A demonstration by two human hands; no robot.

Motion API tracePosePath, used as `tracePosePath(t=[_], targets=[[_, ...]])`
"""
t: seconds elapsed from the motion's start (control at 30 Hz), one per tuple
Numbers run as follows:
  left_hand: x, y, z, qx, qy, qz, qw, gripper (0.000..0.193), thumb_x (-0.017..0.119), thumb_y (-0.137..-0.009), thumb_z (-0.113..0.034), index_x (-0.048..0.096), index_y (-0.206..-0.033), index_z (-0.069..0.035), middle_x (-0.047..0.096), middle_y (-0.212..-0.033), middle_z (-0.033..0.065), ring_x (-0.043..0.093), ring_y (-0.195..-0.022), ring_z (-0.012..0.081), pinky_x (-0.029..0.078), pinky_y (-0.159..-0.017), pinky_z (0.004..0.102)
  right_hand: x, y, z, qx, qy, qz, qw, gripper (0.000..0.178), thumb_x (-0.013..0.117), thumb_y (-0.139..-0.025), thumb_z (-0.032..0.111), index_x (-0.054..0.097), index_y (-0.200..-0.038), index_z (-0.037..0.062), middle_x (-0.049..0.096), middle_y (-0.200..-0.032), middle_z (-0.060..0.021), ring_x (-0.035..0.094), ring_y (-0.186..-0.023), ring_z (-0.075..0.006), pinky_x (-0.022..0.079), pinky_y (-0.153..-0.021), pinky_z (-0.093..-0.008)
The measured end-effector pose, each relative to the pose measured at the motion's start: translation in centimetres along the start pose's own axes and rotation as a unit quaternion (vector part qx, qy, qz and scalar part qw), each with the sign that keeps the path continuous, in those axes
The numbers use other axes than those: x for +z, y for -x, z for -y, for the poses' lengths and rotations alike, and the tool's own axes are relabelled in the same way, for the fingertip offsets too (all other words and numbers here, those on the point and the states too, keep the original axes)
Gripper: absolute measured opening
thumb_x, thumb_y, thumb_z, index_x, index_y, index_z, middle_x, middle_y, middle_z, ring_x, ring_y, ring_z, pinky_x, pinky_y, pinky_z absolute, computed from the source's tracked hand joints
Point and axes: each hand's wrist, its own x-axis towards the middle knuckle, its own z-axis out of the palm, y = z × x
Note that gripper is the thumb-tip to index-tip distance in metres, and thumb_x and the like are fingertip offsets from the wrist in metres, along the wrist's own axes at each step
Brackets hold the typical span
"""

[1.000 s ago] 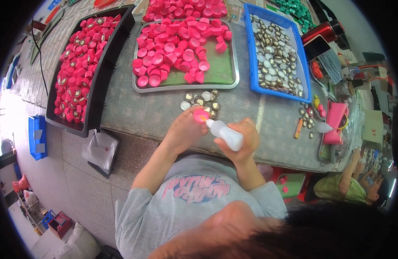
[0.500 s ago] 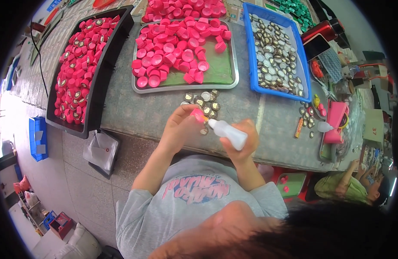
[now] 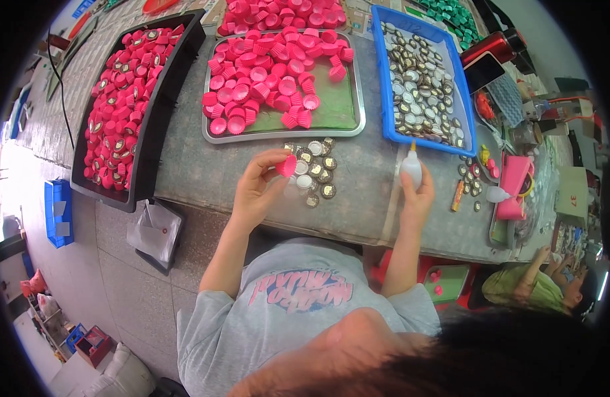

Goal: The person glues small gold inserts into pink plastic caps by hand, using a glue bottle to apply adhesive.

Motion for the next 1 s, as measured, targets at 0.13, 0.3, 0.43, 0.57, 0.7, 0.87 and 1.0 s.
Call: tracePosePath(t=[0.13, 0.3, 0.43, 0.57, 0.7, 0.87, 1.0], targets=[[0.1, -0.1, -0.2, 0.005, 0.01, 0.009, 1.0, 0.032, 0.051, -0.074, 0.007, 0.046, -0.105, -0.002, 0.043, -0.116, 0.0113, 0.044, -0.104, 0.0161, 0.037, -0.086, 0.0278, -0.2, -0.1, -1.5, -0.021, -0.007, 0.004, 1.0, 0.039, 0.058, -0.075, 0.005, 0.042, -0.11, 0.0003, 0.052, -0.106, -0.0104, 0.05, -0.093, -0.0143, 0.04, -0.079, -0.0244], [0.0, -0.4, 0.1, -0.019, 0.075, 0.009, 0.997, 0.033, 0.052, -0.075, 0.005, 0.046, -0.106, -0.003, 0.041, -0.12, 0.0136, 0.045, -0.105, 0.0173, 0.037, -0.088, 0.0298, 0.5, 0.7, 0.8, -0.167, 0.165, -0.088, 0.968, 0.035, 0.057, -0.076, 0.006, 0.042, -0.107, 0.0002, 0.054, -0.102, -0.014, 0.051, -0.093, -0.0184, 0.041, -0.077, -0.0277], [-0.3, 0.0, 0.1, -0.052, 0.142, -0.029, 0.988, 0.035, 0.055, -0.074, 0.003, 0.045, -0.107, -0.004, 0.042, -0.12, 0.0143, 0.046, -0.105, 0.0217, 0.039, -0.087, 0.0341, -0.1, 1.5, 7.8, -0.33, 0.121, -0.036, 0.936, 0.029, 0.052, -0.081, 0.026, 0.049, -0.096, 0.001, 0.053, -0.097, -0.013, 0.049, -0.083, -0.0186, 0.04, -0.071, -0.0282], [0.6, -0.5, -0.3, -0.043, 0.146, 0.006, 0.988, 0.037, 0.056, -0.073, 0.002, 0.045, -0.107, -0.005, 0.042, -0.12, 0.0135, 0.046, -0.106, 0.0261, 0.042, -0.085, 0.0379, 3.1, 0.2, 16.4, -0.223, -0.268, 0.385, 0.855, 0.045, 0.042, -0.082, 0.047, 0.053, -0.086, 0.0028, 0.053, -0.078, -0.008, 0.044, -0.063, -0.0146, 0.037, -0.056, -0.0264], [0.1, 0.0, -0.3, -0.026, 0.149, -0.016, 0.988, 0.038, 0.056, -0.072, 0.002, 0.045, -0.108, -0.005, 0.042, -0.12, 0.0129, 0.046, -0.106, 0.0269, 0.042, -0.085, 0.0381, 5.4, -0.1, 20.0, -0.124, -0.381, 0.577, 0.712, 0.044, 0.039, -0.083, 0.047, 0.051, -0.08, 0.0043, 0.051, -0.07, -0.0056, 0.043, -0.056, -0.0137, 0.036, -0.051, -0.0247], [-0.4, 0.1, -0.4, -0.052, 0.156, -0.018, 0.986, 0.037, 0.056, -0.073, 0.002, 0.045, -0.108, -0.006, 0.042, -0.12, 0.0128, 0.045, -0.107, 0.028, 0.043, -0.083, 0.0378, 3.8, 2.4, 21.6, -0.107, -0.439, 0.563, 0.692, 0.035, 0.044, -0.082, 0.038, 0.047, -0.066, 0.0065, 0.049, -0.063, -0.0066, 0.044, -0.052, -0.0142, 0.036, -0.048, -0.0246], [-0.3, 0.1, -0.6, -0.054, 0.149, -0.027, 0.987, 0.036, 0.056, -0.074, 0.0, 0.045, -0.108, -0.006, 0.042, -0.119, 0.0126, 0.046, -0.107, 0.0274, 0.043, -0.083, 0.0369, 2.0, 2.7, 21.0, -0.227, -0.377, 0.617, 0.652, 0.033, 0.046, -0.081, 0.036, 0.049, -0.068, 0.0058, 0.05, -0.065, -0.0066, 0.045, -0.053, -0.0148, 0.035, -0.047, -0.0257]])
